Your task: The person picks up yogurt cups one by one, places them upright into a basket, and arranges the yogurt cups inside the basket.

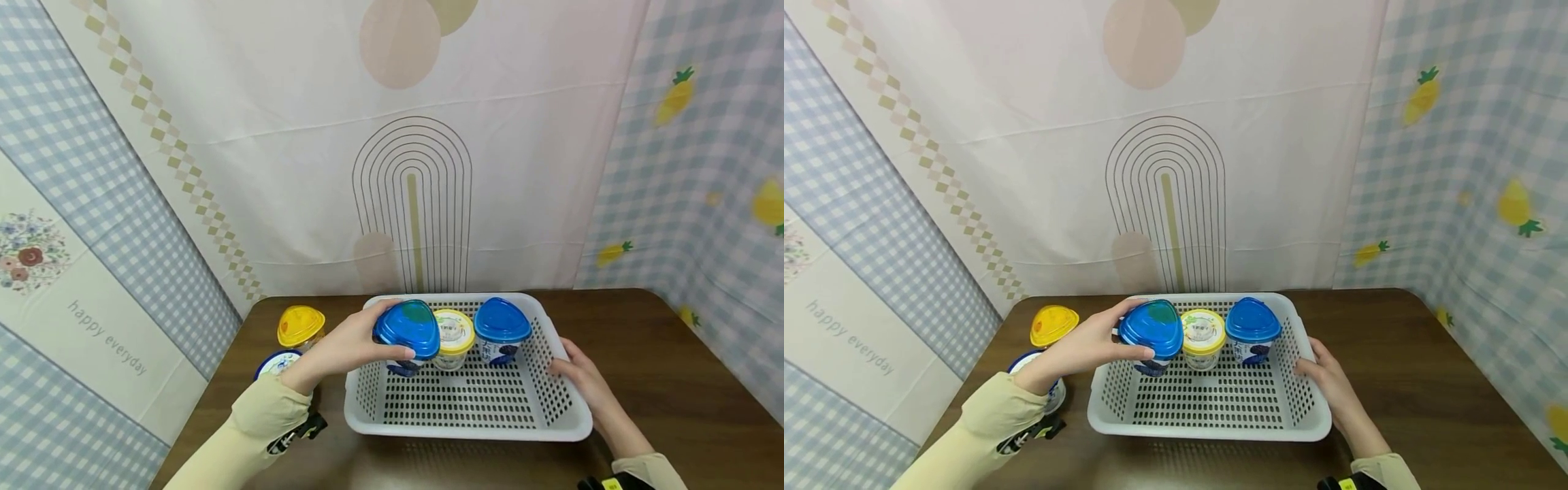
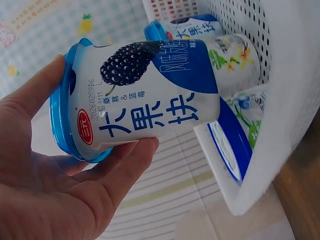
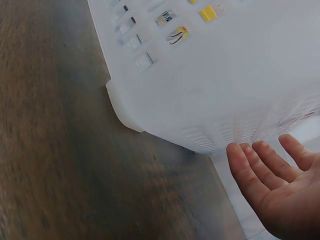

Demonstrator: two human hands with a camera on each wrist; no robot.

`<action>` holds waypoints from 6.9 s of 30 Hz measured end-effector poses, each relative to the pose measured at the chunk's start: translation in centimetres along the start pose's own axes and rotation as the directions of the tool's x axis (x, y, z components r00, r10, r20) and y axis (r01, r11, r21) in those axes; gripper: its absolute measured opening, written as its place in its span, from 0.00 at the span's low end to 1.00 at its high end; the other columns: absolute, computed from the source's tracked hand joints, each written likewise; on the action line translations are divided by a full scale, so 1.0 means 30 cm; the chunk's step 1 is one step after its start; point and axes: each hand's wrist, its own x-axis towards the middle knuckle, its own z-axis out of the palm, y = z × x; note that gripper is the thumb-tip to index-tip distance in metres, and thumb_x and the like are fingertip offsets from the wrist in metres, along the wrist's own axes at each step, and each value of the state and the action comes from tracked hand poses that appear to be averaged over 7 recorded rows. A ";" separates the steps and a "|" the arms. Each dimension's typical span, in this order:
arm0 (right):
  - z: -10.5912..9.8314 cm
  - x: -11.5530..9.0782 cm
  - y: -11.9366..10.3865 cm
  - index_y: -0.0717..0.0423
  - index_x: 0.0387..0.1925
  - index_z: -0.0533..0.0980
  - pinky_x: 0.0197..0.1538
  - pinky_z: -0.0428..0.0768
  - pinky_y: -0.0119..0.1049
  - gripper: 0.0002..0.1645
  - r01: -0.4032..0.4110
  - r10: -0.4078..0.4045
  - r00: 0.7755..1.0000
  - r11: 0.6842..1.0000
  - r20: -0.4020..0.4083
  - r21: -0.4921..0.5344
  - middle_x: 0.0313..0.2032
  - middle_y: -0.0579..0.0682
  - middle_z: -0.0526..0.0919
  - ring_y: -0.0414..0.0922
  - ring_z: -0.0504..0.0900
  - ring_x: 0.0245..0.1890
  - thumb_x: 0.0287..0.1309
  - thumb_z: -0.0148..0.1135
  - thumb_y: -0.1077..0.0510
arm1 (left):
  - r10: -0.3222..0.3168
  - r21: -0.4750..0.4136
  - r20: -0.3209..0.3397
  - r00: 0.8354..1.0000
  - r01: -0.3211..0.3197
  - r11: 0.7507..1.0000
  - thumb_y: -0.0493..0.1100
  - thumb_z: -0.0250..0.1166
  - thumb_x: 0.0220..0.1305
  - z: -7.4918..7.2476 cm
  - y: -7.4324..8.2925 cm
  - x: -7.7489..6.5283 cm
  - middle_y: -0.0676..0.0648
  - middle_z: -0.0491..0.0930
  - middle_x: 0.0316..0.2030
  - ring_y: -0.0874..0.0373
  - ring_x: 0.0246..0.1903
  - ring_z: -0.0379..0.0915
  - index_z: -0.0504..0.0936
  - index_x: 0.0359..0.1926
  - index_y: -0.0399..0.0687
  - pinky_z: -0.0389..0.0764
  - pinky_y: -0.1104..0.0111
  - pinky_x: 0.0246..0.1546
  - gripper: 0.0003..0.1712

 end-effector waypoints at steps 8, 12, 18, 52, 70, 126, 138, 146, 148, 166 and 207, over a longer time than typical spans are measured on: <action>0.004 0.000 -0.002 0.59 0.77 0.45 0.48 0.84 0.51 0.39 0.003 -0.003 1.000 1.000 -0.003 0.002 0.68 0.74 0.59 0.51 0.81 0.48 0.69 0.46 0.63 | 0.051 -0.020 0.040 0.998 -0.050 0.999 0.60 0.74 0.58 0.034 0.026 0.018 0.48 0.70 0.66 0.51 0.58 0.72 0.60 0.76 0.58 0.78 0.54 0.58 0.50; 0.006 0.002 -0.006 0.59 0.77 0.45 0.48 0.84 0.51 0.40 -0.004 0.004 1.000 1.000 0.000 0.005 0.69 0.74 0.59 0.52 0.81 0.49 0.69 0.46 0.63 | 0.076 -0.012 0.048 0.996 -0.075 0.997 0.60 0.73 0.59 0.051 0.035 0.030 0.48 0.72 0.65 0.52 0.58 0.72 0.60 0.76 0.57 0.78 0.55 0.58 0.49; 0.008 -0.003 -0.004 0.59 0.77 0.45 0.46 0.85 0.50 0.40 0.014 -0.014 1.000 1.000 0.000 0.007 0.68 0.75 0.59 0.52 0.81 0.48 0.69 0.46 0.63 | 0.082 0.025 0.044 0.996 -0.083 0.996 0.61 0.73 0.58 0.082 0.054 0.051 0.48 0.72 0.65 0.52 0.59 0.71 0.61 0.76 0.58 0.79 0.55 0.56 0.49; 0.001 -0.006 0.013 0.60 0.75 0.49 0.42 0.85 0.48 0.38 0.052 -0.052 0.999 0.998 -0.005 0.020 0.58 0.68 0.71 0.49 0.83 0.44 0.67 0.48 0.65 | 0.178 0.065 0.163 0.970 -0.191 0.980 0.64 0.72 0.57 0.291 0.159 0.198 0.52 0.73 0.64 0.64 0.57 0.71 0.60 0.76 0.51 0.77 0.69 0.54 0.53; 0.000 -0.009 0.012 0.57 0.75 0.49 0.46 0.84 0.56 0.37 0.046 -0.046 0.999 0.999 -0.019 -0.006 0.60 0.65 0.70 0.50 0.82 0.43 0.70 0.47 0.60 | 0.200 0.057 0.262 0.944 -0.222 0.973 0.64 0.70 0.60 0.338 0.180 0.257 0.51 0.71 0.66 0.63 0.58 0.72 0.57 0.77 0.51 0.76 0.69 0.55 0.52; -0.001 -0.007 0.018 0.57 0.75 0.50 0.48 0.84 0.57 0.36 0.040 -0.040 0.999 0.999 -0.021 -0.006 0.62 0.67 0.67 0.49 0.81 0.45 0.69 0.46 0.60 | 0.157 0.009 0.406 0.900 -0.176 0.984 0.59 0.74 0.58 0.424 0.105 0.313 0.48 0.70 0.62 0.64 0.56 0.70 0.56 0.66 0.52 0.73 0.71 0.58 0.46; -0.003 -0.011 0.017 0.58 0.75 0.49 0.48 0.84 0.56 0.35 0.058 -0.058 0.998 0.998 -0.009 -0.005 0.63 0.66 0.67 0.48 0.81 0.45 0.70 0.46 0.60 | 0.202 0.033 0.406 0.891 -0.236 0.971 0.60 0.73 0.59 0.413 0.123 0.314 0.47 0.70 0.66 0.64 0.60 0.70 0.53 0.73 0.54 0.73 0.71 0.59 0.52; -0.009 -0.013 0.016 0.59 0.74 0.50 0.46 0.85 0.48 0.33 0.102 -0.102 0.995 0.994 0.013 0.033 0.51 0.42 0.74 0.43 0.82 0.43 0.72 0.45 0.61 | 0.270 0.046 0.429 0.862 -0.319 0.947 0.59 0.72 0.60 0.399 0.125 0.340 0.55 0.63 0.72 0.65 0.68 0.61 0.59 0.75 0.55 0.66 0.70 0.66 0.48; -0.011 -0.012 0.018 0.60 0.74 0.50 0.45 0.85 0.46 0.33 0.106 -0.106 0.994 0.994 0.020 0.039 0.50 0.39 0.74 0.42 0.82 0.43 0.72 0.44 0.61 | 0.278 0.051 0.428 0.860 -0.330 0.942 0.59 0.72 0.61 0.399 0.125 0.345 0.55 0.63 0.72 0.65 0.68 0.60 0.60 0.76 0.55 0.65 0.69 0.67 0.48; -0.004 -0.007 0.004 0.59 0.75 0.50 0.45 0.85 0.45 0.34 0.086 -0.086 0.996 0.996 0.001 0.003 0.56 0.52 0.73 0.42 0.81 0.43 0.71 0.44 0.62 | 0.212 0.359 0.277 0.937 -0.306 0.882 0.72 0.68 0.56 0.423 0.177 0.301 0.50 0.72 0.64 0.63 0.55 0.74 0.66 0.71 0.47 0.77 0.73 0.54 0.51; 0.013 -0.010 0.003 0.56 0.76 0.49 0.48 0.84 0.56 0.33 0.039 -0.039 0.999 0.999 -0.004 -0.033 0.60 0.61 0.71 0.45 0.83 0.44 0.79 0.43 0.49 | 0.172 0.493 0.231 0.958 -0.268 0.828 0.74 0.65 0.57 0.432 0.204 0.243 0.48 0.82 0.51 0.68 0.33 0.76 0.71 0.65 0.39 0.80 0.77 0.32 0.51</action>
